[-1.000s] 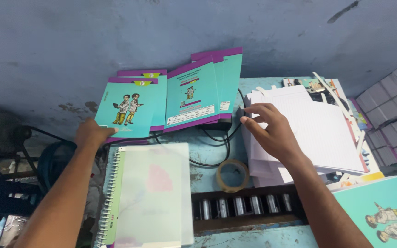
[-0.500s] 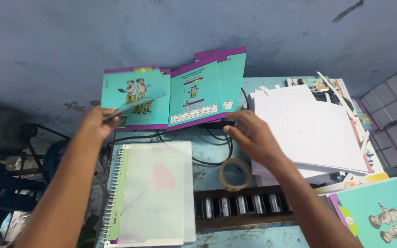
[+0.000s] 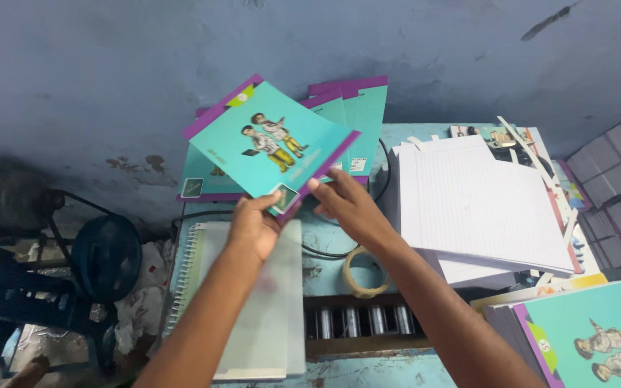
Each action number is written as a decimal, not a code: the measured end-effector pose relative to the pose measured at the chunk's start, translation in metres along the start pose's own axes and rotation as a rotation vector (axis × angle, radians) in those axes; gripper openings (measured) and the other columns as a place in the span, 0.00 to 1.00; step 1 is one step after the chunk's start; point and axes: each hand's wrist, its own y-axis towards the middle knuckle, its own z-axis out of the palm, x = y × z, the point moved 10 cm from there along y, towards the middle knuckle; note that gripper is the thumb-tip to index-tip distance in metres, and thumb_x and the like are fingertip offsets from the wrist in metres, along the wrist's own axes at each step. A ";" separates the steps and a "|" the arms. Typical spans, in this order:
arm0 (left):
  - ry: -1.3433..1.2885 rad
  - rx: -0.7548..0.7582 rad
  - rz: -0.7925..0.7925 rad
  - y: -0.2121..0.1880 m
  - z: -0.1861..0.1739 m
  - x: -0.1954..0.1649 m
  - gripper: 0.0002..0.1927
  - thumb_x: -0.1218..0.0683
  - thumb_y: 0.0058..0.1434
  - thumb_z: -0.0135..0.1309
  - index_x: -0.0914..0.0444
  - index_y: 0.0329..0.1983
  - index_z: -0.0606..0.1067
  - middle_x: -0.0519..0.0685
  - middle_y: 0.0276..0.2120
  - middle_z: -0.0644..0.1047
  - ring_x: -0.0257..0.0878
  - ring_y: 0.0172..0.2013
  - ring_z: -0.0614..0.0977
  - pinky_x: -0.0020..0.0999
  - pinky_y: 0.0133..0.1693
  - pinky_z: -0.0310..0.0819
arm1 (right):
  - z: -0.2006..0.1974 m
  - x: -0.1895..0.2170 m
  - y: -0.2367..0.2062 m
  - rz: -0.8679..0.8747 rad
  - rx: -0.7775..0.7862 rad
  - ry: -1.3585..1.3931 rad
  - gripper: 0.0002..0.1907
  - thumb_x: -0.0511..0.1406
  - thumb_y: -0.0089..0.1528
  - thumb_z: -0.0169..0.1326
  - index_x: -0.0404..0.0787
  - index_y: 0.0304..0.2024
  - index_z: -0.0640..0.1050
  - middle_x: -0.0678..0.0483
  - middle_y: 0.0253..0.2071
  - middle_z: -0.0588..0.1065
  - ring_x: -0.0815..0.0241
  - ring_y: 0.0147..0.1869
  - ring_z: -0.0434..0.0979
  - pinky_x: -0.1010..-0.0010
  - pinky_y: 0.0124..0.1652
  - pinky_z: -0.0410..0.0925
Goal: The person inserts a stack of lined paper into a teal and purple notebook cover, then places a clear plastic sheet over the cover. The person repeats this process for multiple notebooks, stacking the finished units on the table.
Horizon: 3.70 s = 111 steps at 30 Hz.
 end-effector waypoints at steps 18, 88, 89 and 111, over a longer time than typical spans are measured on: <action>0.048 0.295 -0.079 -0.051 0.080 -0.022 0.37 0.29 0.62 0.43 0.62 0.58 0.72 0.52 0.45 0.81 0.45 0.45 0.82 0.44 0.47 0.77 | -0.191 -0.001 -0.057 0.188 -0.230 0.228 0.25 0.31 0.62 0.48 0.37 0.63 0.70 0.48 0.50 0.76 0.57 0.52 0.78 0.63 0.53 0.73; 1.186 0.270 0.053 -0.018 0.168 0.158 0.33 0.48 0.63 0.49 0.75 0.64 0.62 0.69 0.61 0.71 0.58 0.61 0.75 0.45 0.61 0.68 | -0.370 -0.154 -0.127 0.620 -0.458 -0.190 0.32 0.48 0.67 0.54 0.22 0.54 0.78 0.42 0.29 0.76 0.60 0.26 0.71 0.69 0.24 0.62; 1.176 0.286 0.048 -0.021 0.169 0.155 0.32 0.48 0.62 0.49 0.75 0.63 0.65 0.69 0.59 0.74 0.56 0.60 0.77 0.44 0.60 0.70 | -0.370 -0.156 -0.126 0.611 -0.454 -0.173 0.32 0.48 0.67 0.54 0.20 0.53 0.77 0.42 0.30 0.77 0.60 0.26 0.72 0.70 0.25 0.64; 2.037 0.086 0.867 0.017 0.052 0.022 0.23 0.59 0.62 0.54 0.67 0.62 0.72 0.56 0.57 0.77 0.50 0.58 0.76 0.53 0.55 0.68 | -0.382 -0.063 -0.119 0.316 -0.738 -0.506 0.34 0.50 0.63 0.60 0.31 0.61 0.76 0.32 0.52 0.77 0.39 0.56 0.77 0.44 0.52 0.68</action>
